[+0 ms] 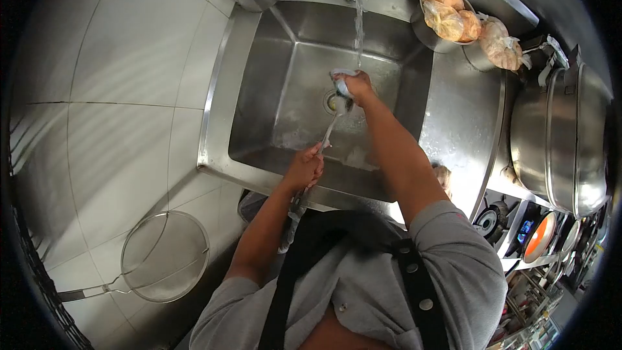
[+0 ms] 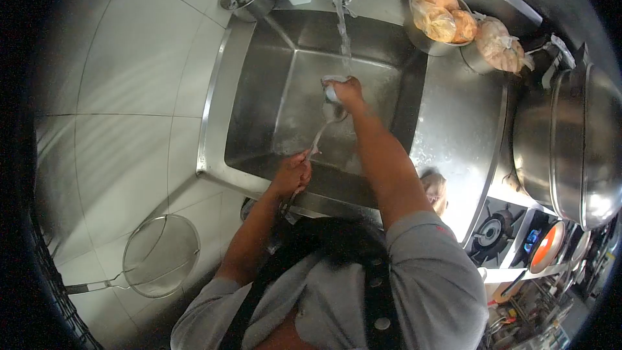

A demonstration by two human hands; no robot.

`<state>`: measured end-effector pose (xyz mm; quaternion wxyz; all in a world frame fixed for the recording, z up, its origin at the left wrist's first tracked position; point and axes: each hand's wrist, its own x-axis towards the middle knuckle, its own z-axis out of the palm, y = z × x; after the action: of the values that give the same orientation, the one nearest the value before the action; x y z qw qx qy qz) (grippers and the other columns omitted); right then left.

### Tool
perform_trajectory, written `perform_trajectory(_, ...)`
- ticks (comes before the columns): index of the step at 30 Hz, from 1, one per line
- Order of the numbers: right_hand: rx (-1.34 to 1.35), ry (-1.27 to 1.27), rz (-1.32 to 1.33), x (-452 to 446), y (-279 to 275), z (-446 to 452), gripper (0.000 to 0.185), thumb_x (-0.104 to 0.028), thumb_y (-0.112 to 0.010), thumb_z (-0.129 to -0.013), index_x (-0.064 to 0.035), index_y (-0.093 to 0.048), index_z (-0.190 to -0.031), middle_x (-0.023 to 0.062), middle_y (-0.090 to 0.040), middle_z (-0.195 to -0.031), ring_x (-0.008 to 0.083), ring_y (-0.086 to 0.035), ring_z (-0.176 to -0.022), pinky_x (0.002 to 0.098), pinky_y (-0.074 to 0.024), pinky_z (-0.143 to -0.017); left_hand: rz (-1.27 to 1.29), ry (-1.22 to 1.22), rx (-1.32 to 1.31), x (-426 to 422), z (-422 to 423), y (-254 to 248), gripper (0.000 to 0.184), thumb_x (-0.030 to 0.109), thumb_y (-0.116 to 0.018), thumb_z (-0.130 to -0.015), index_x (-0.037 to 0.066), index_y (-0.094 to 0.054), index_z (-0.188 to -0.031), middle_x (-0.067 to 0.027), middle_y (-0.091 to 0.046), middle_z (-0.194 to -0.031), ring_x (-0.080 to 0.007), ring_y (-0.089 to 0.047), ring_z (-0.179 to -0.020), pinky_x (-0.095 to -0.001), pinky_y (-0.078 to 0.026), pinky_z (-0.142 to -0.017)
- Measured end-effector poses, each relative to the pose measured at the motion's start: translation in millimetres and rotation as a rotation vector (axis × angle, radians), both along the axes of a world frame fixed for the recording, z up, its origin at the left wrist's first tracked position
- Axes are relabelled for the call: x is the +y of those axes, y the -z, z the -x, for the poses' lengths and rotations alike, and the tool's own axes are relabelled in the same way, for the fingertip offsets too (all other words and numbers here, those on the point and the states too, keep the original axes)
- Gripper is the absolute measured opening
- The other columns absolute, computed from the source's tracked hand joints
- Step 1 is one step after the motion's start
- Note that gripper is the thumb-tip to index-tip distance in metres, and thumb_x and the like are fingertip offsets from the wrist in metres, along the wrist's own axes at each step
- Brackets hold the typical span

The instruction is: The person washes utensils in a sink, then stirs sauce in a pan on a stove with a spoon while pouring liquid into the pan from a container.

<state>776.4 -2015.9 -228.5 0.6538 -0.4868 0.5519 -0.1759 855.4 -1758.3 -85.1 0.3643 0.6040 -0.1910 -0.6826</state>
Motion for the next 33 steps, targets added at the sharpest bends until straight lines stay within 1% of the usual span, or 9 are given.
perform_trajectory(3, 0.101, 0.122, -0.076, -10, -24, -5, 0.025, -0.009, -0.055, -0.083, 0.0077, -0.059, -0.101, 0.0163, -0.062, -0.091, 0.0259, -0.062, -0.075, 0.0366, -0.0517, -0.063, 0.092, 0.128, -0.416, 11, -3, 30, 0.038, 0.030, -0.038, -0.094, 0.002, -0.052, -0.115, -0.0073, -0.051, -0.063, -0.0177, -0.050, -0.053, -0.0342, -0.042, -0.052)
perform_trajectory(7, -0.385, 0.526, -0.457, -25, -14, -18, 0.025, -0.015, -0.057, -0.084, 0.0024, -0.056, -0.102, 0.0147, -0.060, -0.083, 0.0269, -0.061, -0.063, 0.0365, -0.0482, -0.044, -0.002, 0.254, -1.166, 1, -3, 23, 0.045, 0.039, -0.034, -0.096, 0.001, -0.054, -0.108, -0.0155, -0.058, -0.070, -0.0346, -0.059, -0.068, -0.0435, -0.045, -0.064)
perform_trajectory(11, -0.297, 0.611, -0.068, -11, 13, -13, 0.035, -0.026, -0.060, -0.085, -0.0017, -0.050, -0.108, 0.0124, -0.060, -0.083, 0.0252, -0.060, -0.066, 0.0370, -0.0490, -0.050, -0.045, 0.087, -0.971, -5, -13, 33, 0.052, 0.048, -0.032, -0.094, 0.002, -0.056, -0.088, -0.0163, -0.058, -0.071, -0.0400, -0.057, -0.072, -0.0452, -0.043, -0.065)
perform_trajectory(13, -0.001, 0.261, 0.411, 26, 19, -11, 0.034, -0.029, -0.061, -0.085, -0.0048, -0.052, -0.107, 0.0114, -0.060, -0.084, 0.0249, -0.060, -0.071, 0.0384, -0.0500, -0.061, -0.098, -0.028, -0.877, -6, -18, 51, 0.053, 0.050, -0.032, -0.094, 0.005, -0.053, -0.075, -0.0121, -0.055, -0.063, -0.0338, -0.057, -0.061, -0.0431, -0.043, -0.056)
perform_trajectory(15, -0.013, -0.021, 0.672, 72, 1, -12, 0.033, -0.030, -0.062, -0.084, -0.0068, -0.054, -0.105, 0.0138, -0.062, -0.089, 0.0287, -0.062, -0.080, 0.0380, -0.0487, -0.071, -0.202, -0.126, -0.274, -8, -23, 47, 0.050, 0.052, -0.034, -0.093, 0.009, -0.045, -0.068, -0.0062, -0.047, -0.055, -0.0242, -0.048, -0.047, -0.0384, -0.037, -0.044)
perform_trajectory(19, 0.252, -0.289, 0.651, 68, -36, -6, 0.042, -0.036, -0.062, -0.081, -0.0108, -0.054, -0.112, 0.0182, -0.061, -0.101, 0.0343, -0.060, -0.092, 0.0427, -0.0458, -0.080, -0.230, -0.132, 0.109, -2, -14, 22, 0.045, 0.052, -0.035, -0.093, 0.017, -0.037, -0.065, 0.0032, -0.031, -0.048, -0.0083, -0.025, -0.035, -0.0281, -0.019, -0.030)
perform_trajectory(24, 0.342, -0.629, 0.860, 54, -68, -13, 0.037, -0.034, -0.062, -0.081, -0.0117, -0.055, -0.110, 0.0156, -0.062, -0.098, 0.0323, -0.061, -0.088, 0.0420, -0.0469, -0.079, -0.255, -0.141, 0.264, -1, -25, 16, 0.040, 0.050, -0.035, -0.094, 0.018, -0.039, -0.069, 0.0029, -0.030, -0.047, -0.0087, -0.022, -0.033, -0.0277, -0.018, -0.029)
perform_trajectory(29, 0.481, -0.319, 0.734, 21, -87, -36, 0.032, -0.029, -0.059, -0.083, -0.0092, -0.054, -0.107, 0.0151, -0.060, -0.097, 0.0284, -0.059, -0.093, 0.0371, -0.0457, -0.081, -0.256, -0.184, 0.282, 11, -31, 22, 0.034, 0.041, -0.038, -0.094, 0.015, -0.040, -0.072, 0.0025, -0.030, -0.047, -0.0093, -0.023, -0.033, -0.0272, -0.020, -0.030)
perform_trajectory(33, -0.017, 0.075, 0.558, -24, -52, -119, 0.037, -0.027, -0.055, -0.082, -0.0060, -0.052, -0.113, 0.0188, -0.060, -0.107, 0.0329, -0.058, -0.099, 0.0407, -0.0443, -0.084, -0.270, -0.243, 0.256, 20, -40, 24, 0.025, 0.033, -0.042, -0.094, 0.010, -0.050, -0.086, 0.0027, -0.032, -0.047, -0.0085, -0.028, -0.035, -0.0260, -0.023, -0.032)
